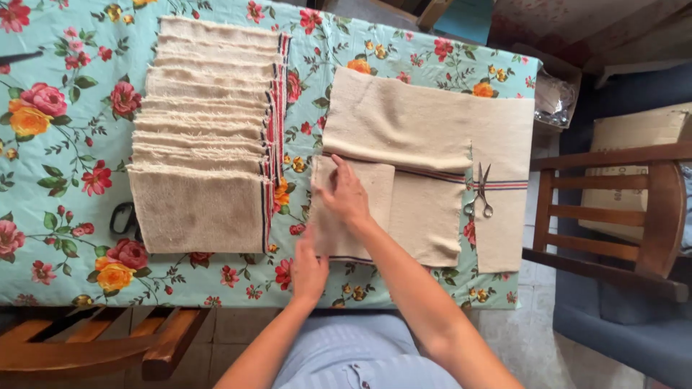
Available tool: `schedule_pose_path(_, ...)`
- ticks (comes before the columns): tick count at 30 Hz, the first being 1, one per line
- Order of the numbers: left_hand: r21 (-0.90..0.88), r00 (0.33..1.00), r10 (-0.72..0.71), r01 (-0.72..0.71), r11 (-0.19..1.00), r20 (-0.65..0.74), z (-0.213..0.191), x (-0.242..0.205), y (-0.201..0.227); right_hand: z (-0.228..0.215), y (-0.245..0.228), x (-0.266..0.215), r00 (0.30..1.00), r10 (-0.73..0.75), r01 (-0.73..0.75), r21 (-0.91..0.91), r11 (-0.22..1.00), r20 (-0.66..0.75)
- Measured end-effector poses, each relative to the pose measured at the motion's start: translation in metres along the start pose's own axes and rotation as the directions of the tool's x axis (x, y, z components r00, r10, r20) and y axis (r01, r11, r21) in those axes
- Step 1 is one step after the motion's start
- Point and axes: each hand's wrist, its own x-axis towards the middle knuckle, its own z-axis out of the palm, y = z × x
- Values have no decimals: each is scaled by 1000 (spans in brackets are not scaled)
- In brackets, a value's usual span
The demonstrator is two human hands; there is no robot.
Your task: Cutting large pieces of fabric into smaller sections and folding them into a stack
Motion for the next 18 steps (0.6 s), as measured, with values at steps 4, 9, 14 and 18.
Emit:
schedule_pose_path(4,65,980,-177,171,983,96,13,15,-40,-20,51,-60,999,-14,3,-219,976,-49)
schedule_pose_path(9,142,946,-300,282,949,125,31,34,-64,-27,128,-149,943,323,-331,-141,933,-76)
schedule_pose_path(14,85,924,-349,339,937,156,39,41,-81,-51,102,-161,899,410,-438,271,857,156)
schedule_pose_path(18,-267,883,-457,468,842,108,-11,20,-14,-61,95,-161,875,348,-484,575,660,338)
